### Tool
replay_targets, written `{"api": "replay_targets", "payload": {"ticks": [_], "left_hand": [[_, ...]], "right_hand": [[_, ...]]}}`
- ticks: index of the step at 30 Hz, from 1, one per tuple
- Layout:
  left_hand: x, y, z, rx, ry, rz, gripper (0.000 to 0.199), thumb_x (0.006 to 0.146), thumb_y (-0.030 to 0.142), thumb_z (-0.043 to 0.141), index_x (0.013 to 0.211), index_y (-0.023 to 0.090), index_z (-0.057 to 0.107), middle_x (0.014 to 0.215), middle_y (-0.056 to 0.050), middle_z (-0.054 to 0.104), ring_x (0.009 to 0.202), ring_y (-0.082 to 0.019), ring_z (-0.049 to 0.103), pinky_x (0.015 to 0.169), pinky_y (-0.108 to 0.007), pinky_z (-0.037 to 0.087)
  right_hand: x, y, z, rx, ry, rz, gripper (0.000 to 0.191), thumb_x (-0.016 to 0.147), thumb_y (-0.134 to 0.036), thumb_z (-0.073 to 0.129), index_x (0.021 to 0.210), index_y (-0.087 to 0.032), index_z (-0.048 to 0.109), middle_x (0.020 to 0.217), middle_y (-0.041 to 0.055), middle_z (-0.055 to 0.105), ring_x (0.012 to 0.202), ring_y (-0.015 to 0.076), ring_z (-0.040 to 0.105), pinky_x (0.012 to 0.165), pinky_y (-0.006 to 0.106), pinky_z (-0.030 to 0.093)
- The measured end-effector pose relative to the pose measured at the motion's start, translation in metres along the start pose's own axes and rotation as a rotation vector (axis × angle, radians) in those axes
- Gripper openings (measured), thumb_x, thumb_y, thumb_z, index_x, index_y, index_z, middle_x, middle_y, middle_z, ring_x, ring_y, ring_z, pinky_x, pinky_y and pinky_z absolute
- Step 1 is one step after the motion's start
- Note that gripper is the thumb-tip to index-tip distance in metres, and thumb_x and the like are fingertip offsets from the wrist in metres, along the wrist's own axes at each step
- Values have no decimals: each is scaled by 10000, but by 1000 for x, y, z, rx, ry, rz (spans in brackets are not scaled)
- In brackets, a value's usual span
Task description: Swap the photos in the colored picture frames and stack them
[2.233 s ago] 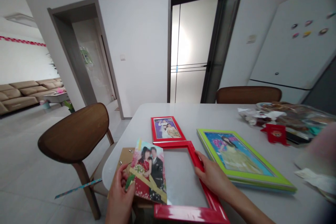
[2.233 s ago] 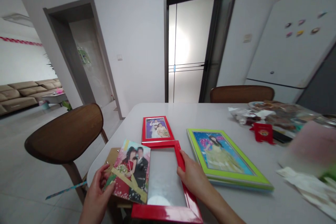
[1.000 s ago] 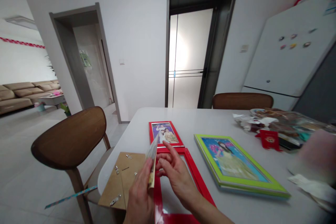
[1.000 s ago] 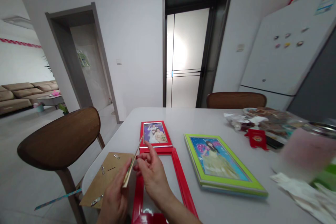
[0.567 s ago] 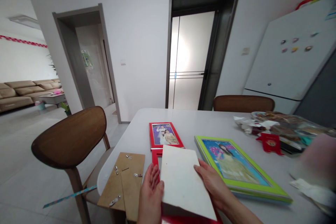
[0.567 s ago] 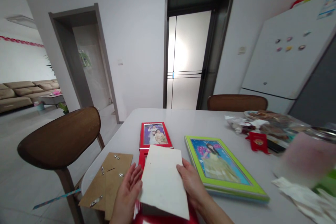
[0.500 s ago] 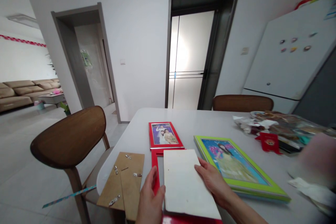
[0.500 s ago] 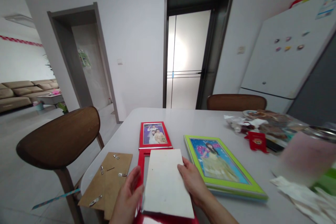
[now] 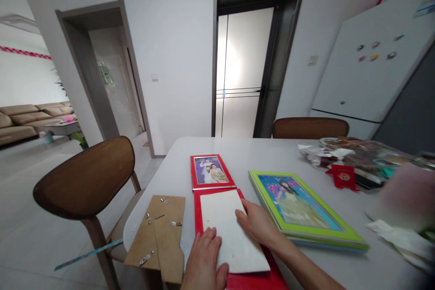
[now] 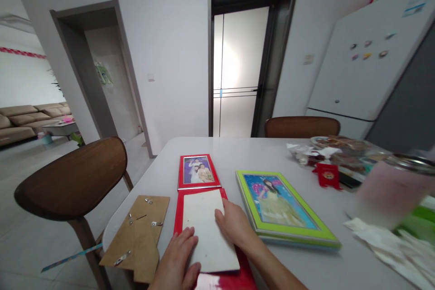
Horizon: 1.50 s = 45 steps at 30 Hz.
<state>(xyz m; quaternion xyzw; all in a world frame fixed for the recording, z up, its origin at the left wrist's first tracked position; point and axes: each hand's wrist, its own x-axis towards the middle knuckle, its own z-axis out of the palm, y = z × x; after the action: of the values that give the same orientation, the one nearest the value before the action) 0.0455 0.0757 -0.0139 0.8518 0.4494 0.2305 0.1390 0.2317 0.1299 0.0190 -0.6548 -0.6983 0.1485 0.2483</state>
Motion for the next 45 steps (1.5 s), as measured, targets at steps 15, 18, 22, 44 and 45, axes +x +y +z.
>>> {"api": "replay_targets", "payload": {"ticks": [15, 18, 22, 44, 45], "left_hand": [[-61, -89, -73, 255, -18, -340, 712, 525, 165, 590, 1211, 147, 401, 1310, -156, 339, 1209, -315, 268, 954, -507, 255], [-69, -112, -77, 360, 28, -428, 638, 536, 116, 528, 1167, 81, 446, 1274, -172, 394, 1184, -268, 338, 966, -404, 294], [-70, -123, -70, 364, 157, -372, 540, 531, 101, 520, 1069, 141, 531, 1168, -113, 529, 1080, -225, 479, 921, -342, 377], [-18, -13, -16, 202, 336, 229, 410, 673, 262, 611, 1049, 140, 503, 1042, -134, 604, 932, -226, 578, 775, -302, 509], [-15, -11, -10, 183, 317, 233, 419, 662, 246, 617, 1050, 139, 500, 1034, -132, 607, 923, -228, 581, 772, -309, 511]], "right_hand": [[-30, -55, 23, 68, 4, -216, 397, 753, -252, 426, 1140, -172, 466, 1058, 98, 518, 950, 191, 477, 818, 293, 355], [-42, -100, 49, 113, -128, -368, 421, 685, -346, 521, 1086, -218, 510, 1020, 82, 535, 935, 228, 459, 830, 362, 334], [-45, -132, 80, 91, -170, -360, 603, 533, -430, 626, 1081, -212, 502, 1020, 101, 511, 921, 285, 437, 801, 440, 334], [-71, -15, -19, 226, -150, -125, 592, 534, -183, 548, 1123, -227, 499, 1186, 86, 467, 1105, 240, 396, 962, 397, 266], [-72, -10, -21, 209, -161, -107, 584, 535, -178, 534, 1117, -225, 505, 1187, 85, 469, 1106, 237, 398, 964, 393, 265]]}}
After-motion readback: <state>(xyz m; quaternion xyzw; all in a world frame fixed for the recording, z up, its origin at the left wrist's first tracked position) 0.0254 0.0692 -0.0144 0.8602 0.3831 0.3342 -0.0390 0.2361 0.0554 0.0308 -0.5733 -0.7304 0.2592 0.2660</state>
